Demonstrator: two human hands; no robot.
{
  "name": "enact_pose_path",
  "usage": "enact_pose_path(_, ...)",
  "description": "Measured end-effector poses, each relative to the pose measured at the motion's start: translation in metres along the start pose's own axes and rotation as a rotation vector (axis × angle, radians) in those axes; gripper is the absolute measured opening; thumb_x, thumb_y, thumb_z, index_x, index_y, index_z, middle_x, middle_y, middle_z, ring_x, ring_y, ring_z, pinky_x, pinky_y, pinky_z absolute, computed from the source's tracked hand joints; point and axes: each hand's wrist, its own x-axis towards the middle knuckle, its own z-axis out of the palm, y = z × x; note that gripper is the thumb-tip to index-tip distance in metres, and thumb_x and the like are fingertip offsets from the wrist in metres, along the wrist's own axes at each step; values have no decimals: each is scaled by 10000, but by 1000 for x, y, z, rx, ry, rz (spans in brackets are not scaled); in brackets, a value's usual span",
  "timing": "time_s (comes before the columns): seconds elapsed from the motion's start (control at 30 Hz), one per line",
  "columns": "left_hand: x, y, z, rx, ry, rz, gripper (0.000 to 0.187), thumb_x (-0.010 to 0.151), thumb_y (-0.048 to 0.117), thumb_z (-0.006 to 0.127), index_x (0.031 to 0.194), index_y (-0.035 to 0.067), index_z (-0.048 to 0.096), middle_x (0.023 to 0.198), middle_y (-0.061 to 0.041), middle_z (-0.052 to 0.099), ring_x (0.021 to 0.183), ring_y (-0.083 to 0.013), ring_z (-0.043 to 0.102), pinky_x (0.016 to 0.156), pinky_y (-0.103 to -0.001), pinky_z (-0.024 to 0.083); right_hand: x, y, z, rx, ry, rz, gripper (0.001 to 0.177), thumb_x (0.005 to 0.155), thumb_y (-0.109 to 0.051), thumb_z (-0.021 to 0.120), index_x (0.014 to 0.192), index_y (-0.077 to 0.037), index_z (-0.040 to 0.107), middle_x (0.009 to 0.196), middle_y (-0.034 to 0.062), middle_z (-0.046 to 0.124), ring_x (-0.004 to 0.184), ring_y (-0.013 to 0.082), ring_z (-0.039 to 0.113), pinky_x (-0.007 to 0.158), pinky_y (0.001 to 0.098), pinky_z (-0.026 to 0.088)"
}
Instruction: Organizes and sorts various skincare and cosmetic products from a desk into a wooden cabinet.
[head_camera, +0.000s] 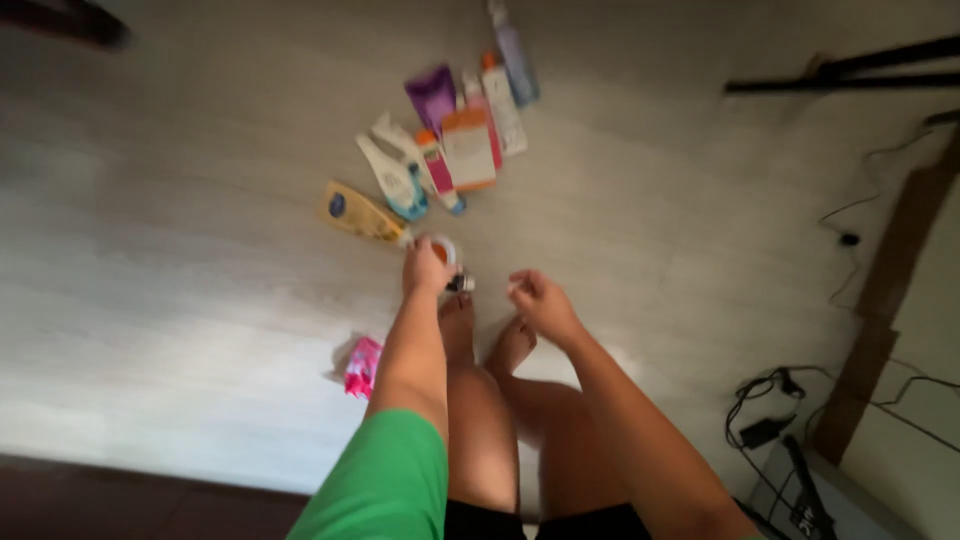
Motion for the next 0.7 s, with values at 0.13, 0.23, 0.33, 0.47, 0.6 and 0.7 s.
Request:
enact_pose_path(0.13,56,-26,45,108,-52,-18,947,668,240,940,1477,173,453,1516,-176,416,1275,-400,557,1043,-465,502,67,53,19,-47,-22,62,389,935,-273,685,1245,-41,654,892,62,690,779,143,629,665,327,539)
enact_pose_path(0.23,66,-16,52,103,-45,-74,974,670,213,937,1485,165,407,1509,-189,371,1269,-413,533,1034,-474,501,104,80,32,-14,-49,-53,396,930,-260,687,1242,-21,638,898,50,701,789,128,639,716,296,540)
enact_pose_path(0.33,65,-1,43,36,33,-106,966,671,176,925,1479,157,395,1494,-192,364,1272,-433,501,1019,-492,493,120,87,35,2,-26,-129,384,938,-264,691,1232,-20,652,890,48,697,792,126,652,739,289,549)
enact_pose_path(0.47,53,-29,63,-37,195,-78,839,747,140,869,1465,150,435,1472,-213,398,1270,-460,489,1017,-509,478,107,73,28,153,-28,-19,372,946,-258,684,1241,-34,651,908,25,695,793,128,629,721,290,532)
enact_pose_path(0.6,-4,-42,48,-83,225,-133,696,796,155,799,1421,133,492,1438,-217,466,1261,-444,533,1021,-496,486,40,35,14,153,10,62,351,946,-249,668,1235,-51,650,922,15,675,824,113,635,681,323,530)
enact_pose_path(0.7,-62,-50,25,-49,184,-78,683,796,215,802,1394,86,498,1388,-237,510,1244,-438,554,1028,-479,487,-23,25,8,154,26,57,353,940,-243,668,1234,-46,652,911,45,669,801,137,632,679,349,546)
